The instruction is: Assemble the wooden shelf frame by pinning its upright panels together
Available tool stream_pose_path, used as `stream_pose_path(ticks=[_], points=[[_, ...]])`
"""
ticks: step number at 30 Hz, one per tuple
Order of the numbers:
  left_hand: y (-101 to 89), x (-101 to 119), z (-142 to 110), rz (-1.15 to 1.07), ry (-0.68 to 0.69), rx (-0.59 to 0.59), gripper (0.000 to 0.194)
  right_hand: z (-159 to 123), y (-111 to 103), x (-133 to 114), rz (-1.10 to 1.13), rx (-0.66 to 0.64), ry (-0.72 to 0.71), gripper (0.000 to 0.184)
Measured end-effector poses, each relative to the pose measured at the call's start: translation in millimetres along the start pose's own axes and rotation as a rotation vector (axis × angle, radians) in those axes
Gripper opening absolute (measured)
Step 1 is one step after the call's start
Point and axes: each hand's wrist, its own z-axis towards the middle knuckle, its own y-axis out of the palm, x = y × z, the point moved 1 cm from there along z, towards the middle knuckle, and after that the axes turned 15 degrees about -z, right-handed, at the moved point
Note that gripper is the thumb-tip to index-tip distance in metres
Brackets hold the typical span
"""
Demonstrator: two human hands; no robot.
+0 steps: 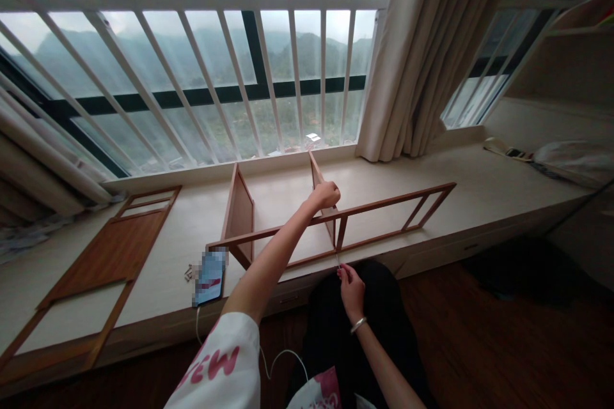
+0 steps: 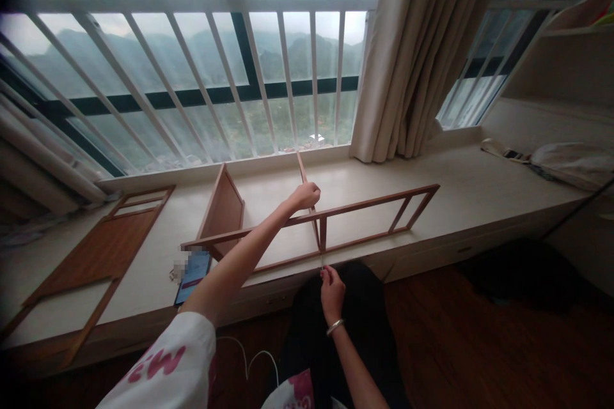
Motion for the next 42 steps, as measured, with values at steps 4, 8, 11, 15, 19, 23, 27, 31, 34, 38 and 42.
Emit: stream_pose_path(ticks=[4,8,11,15,19,23,27,31,34,38,42], points=[[-1.5,1.9,-0.7,0.01,-0.026,-0.003,0.029,-0.8,-1.4,-1.7,-0.013,-0.009,-0.005,0.034],[-1.1,1.3,-0.4,0.013,-0.006,-0.013,0.029,2.7,-1.8,0.6,-0.084,0.011,-0.029,0.029],[-0.1,-0.8,0.6,0.012,0.005,-0.019,0.029,4.8,-2.7,1.2,-0.158,0.008,-0.053,0.025],[-0.1,-1.9,0.7,0.006,-0.001,-0.023,0.029,4.4,-7.0,-3.1,-0.261,-0.027,-0.101,0.023],[-1.3,-0.5,-0.8,-0.004,0.0,-0.029,0.03,2.7,-10.8,-8.2,-0.356,-0.043,-0.159,0.022],[-0.7,-1.0,-1.0,-0.01,-0.003,-0.03,0.03,1.1,-10.2,-8.7,-0.417,-0.026,-0.202,0.022],[1.0,-2.9,0.9,-0.013,0.007,-0.033,0.029,-1.4,-8.9,-7.1,-0.462,-0.016,-0.237,0.024],[1.8,-4.3,2.9,0.001,0.0,-0.019,0.029,-1.9,-11.4,-8.4,-0.666,-0.023,-0.3,0.026],[2.4,-5.2,3.7,-0.001,0.003,-0.014,0.029,0.1,-15.7,-12.0,-0.839,-0.011,-0.357,0.028],[3.1,-5.4,3.9,-0.003,0.007,-0.01,0.029,3.5,-20.7,-17.8,-0.91,-0.031,-0.431,0.027],[2.1,-4.0,2.3,-0.012,-0.001,-0.017,0.029,6.5,-21.3,-20.4,-0.916,-0.035,-0.436,0.024]])
